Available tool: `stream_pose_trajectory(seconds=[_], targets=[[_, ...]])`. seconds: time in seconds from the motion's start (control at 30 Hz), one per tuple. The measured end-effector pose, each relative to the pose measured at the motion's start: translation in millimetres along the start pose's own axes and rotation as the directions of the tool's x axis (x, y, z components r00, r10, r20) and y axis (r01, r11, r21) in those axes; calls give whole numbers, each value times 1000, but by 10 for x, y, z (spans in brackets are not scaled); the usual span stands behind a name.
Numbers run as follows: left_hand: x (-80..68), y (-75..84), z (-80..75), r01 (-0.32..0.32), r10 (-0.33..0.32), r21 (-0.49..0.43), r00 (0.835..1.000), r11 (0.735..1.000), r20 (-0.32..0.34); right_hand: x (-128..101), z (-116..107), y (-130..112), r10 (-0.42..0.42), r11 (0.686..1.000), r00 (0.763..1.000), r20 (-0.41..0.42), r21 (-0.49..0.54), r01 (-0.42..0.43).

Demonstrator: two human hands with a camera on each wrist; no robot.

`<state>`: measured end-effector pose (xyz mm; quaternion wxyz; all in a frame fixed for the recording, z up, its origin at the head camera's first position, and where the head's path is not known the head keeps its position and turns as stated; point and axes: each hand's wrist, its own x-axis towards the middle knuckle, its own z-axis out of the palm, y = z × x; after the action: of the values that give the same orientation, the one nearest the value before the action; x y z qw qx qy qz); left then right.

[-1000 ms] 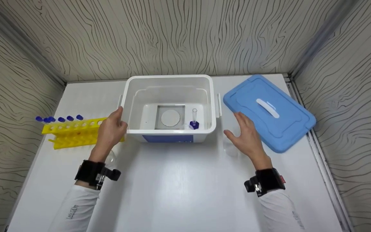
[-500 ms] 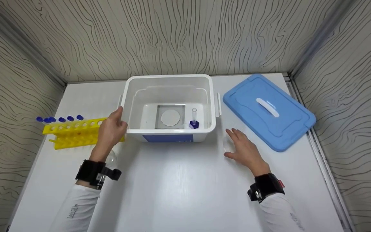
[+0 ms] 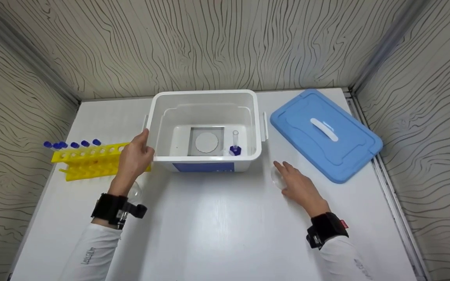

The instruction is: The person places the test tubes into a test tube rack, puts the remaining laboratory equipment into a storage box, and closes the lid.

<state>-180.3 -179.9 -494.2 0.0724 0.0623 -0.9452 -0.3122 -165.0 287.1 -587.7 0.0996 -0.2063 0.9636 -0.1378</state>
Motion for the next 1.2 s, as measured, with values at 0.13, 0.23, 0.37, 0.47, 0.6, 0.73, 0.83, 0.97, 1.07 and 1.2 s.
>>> stream_pose_trajectory(seconds=[0.13,0.23,0.37,0.47,0.6,0.73,0.83,0.97,1.07,1.2], targets=[[1,-2,-5,-4,4,-1,1000,1000,1,13,-6,-3,2,1000,1000,12,2,-2],[-1,-1,-6,-3,3,-7,1000,1000,-3,31,-15,-12,20,999,999,36,37,-22],[-1,6,-3,-2,2,-18,1000,1000,-4,42,-47,-16,55,994,998,37,92,-58],[3,14,-1,1,-1,-19,1000,1000,0,43,-106,-17,97,985,995,30,139,-100],[3,14,4,12,-12,-19,1000,1000,3,61,-255,-38,138,970,990,7,202,-137],[5,6,8,22,-22,-16,1000,1000,8,92,-451,-76,155,960,984,-91,248,-128],[9,9,4,22,-22,-6,1000,1000,7,111,-613,-127,183,954,969,-169,267,-133],[18,12,-2,13,-13,6,1000,1000,7,134,-829,-208,219,948,938,-267,285,-140],[20,6,3,7,-7,4,1000,1000,8,159,-992,-277,230,945,907,-353,303,-122],[7,-14,13,-29,29,7,999,1000,-22,235,-1193,-383,214,945,861,-462,322,-62]])
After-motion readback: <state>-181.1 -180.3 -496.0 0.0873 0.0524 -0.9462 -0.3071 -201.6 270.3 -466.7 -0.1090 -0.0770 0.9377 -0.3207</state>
